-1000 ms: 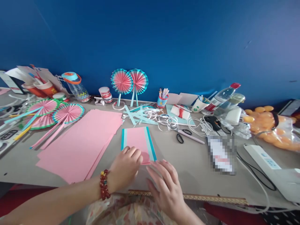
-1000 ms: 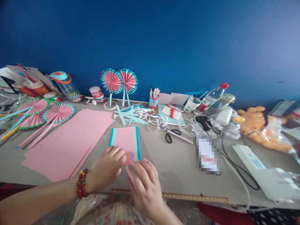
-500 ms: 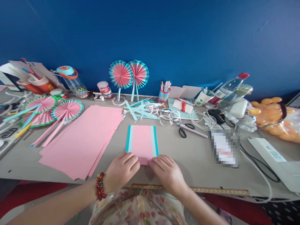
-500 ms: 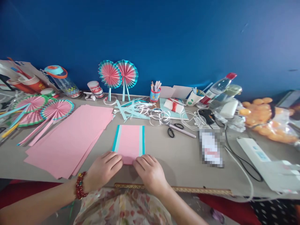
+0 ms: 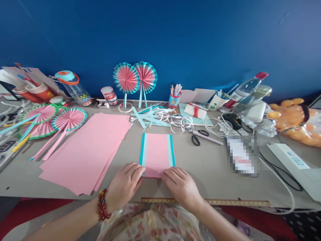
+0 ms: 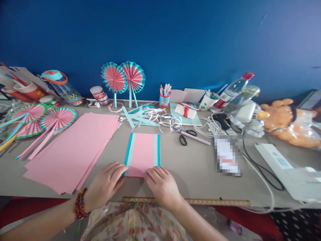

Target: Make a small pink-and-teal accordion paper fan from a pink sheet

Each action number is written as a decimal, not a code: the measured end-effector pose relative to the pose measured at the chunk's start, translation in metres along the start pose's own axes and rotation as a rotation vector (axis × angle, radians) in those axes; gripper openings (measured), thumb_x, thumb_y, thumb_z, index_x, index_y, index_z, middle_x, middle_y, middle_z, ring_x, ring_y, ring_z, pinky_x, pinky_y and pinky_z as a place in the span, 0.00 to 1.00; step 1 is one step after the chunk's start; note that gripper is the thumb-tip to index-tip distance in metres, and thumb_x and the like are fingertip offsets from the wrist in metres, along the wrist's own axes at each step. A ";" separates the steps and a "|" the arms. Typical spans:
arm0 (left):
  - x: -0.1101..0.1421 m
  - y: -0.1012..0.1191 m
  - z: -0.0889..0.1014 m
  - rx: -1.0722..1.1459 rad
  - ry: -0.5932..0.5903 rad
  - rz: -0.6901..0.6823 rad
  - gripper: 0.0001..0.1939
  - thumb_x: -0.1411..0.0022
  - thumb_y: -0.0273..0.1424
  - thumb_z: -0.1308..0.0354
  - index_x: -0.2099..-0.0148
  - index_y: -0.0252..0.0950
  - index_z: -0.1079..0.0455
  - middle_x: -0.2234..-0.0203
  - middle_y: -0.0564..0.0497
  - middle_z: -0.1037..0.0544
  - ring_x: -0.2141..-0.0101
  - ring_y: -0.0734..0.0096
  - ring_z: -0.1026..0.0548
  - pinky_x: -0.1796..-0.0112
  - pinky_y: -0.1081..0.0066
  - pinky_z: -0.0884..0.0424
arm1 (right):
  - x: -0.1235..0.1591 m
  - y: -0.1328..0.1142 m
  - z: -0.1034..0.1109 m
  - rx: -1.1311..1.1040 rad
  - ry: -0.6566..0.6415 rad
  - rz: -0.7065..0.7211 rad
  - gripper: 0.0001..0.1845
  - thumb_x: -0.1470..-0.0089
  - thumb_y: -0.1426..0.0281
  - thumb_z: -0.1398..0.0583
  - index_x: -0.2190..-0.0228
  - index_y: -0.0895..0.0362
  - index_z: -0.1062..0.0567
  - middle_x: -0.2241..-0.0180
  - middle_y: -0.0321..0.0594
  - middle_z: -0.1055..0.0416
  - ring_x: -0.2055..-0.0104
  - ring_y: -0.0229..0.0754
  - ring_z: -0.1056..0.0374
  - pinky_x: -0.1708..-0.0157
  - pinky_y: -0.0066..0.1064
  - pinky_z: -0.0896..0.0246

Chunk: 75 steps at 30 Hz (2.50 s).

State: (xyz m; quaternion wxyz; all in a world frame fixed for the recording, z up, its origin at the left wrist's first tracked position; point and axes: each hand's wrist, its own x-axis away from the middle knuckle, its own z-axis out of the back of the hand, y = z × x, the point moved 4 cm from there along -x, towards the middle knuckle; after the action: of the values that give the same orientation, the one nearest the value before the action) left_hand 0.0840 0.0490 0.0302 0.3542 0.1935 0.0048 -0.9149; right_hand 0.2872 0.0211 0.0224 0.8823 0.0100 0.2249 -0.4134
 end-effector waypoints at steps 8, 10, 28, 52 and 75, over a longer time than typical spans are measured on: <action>0.001 -0.001 -0.002 0.049 -0.037 0.015 0.07 0.31 0.24 0.49 0.58 0.33 0.30 0.64 0.47 0.25 0.62 0.63 0.28 0.59 0.63 0.29 | 0.005 0.004 -0.006 -0.020 0.002 -0.029 0.13 0.34 0.74 0.49 0.58 0.57 0.25 0.61 0.43 0.24 0.59 0.43 0.32 0.60 0.35 0.39; 0.000 0.000 -0.003 0.029 -0.049 -0.014 0.07 0.32 0.23 0.49 0.59 0.33 0.29 0.64 0.47 0.25 0.62 0.63 0.29 0.60 0.63 0.29 | 0.004 0.005 -0.006 -0.029 -0.009 -0.030 0.13 0.34 0.73 0.49 0.58 0.58 0.25 0.61 0.43 0.24 0.60 0.43 0.32 0.60 0.35 0.40; 0.002 -0.002 -0.003 -0.001 -0.052 -0.070 0.07 0.34 0.21 0.48 0.60 0.33 0.29 0.63 0.46 0.24 0.61 0.62 0.29 0.59 0.62 0.30 | 0.022 0.026 0.010 -0.028 -0.023 -0.094 0.08 0.36 0.74 0.45 0.62 0.57 0.25 0.62 0.41 0.23 0.60 0.43 0.32 0.59 0.35 0.39; -0.007 -0.018 -0.003 0.355 -0.120 0.216 0.10 0.29 0.29 0.51 0.57 0.37 0.27 0.64 0.48 0.24 0.61 0.67 0.26 0.60 0.67 0.30 | -0.034 0.007 -0.013 -0.096 -0.230 -0.111 0.09 0.34 0.71 0.46 0.64 0.57 0.26 0.66 0.41 0.28 0.63 0.43 0.36 0.64 0.32 0.44; -0.022 -0.037 -0.005 0.456 -0.347 0.370 0.07 0.33 0.31 0.46 0.64 0.36 0.30 0.68 0.52 0.25 0.69 0.71 0.29 0.68 0.72 0.38 | -0.064 0.033 -0.016 -0.283 -0.524 -0.265 0.07 0.39 0.67 0.41 0.68 0.55 0.26 0.69 0.35 0.26 0.69 0.37 0.36 0.72 0.28 0.56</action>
State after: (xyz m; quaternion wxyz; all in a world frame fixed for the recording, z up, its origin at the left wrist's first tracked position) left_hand 0.0764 0.0916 0.0285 0.4575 0.1068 -0.2953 -0.8319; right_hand 0.2695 0.0925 0.0287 0.8414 -0.2487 0.0446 -0.4778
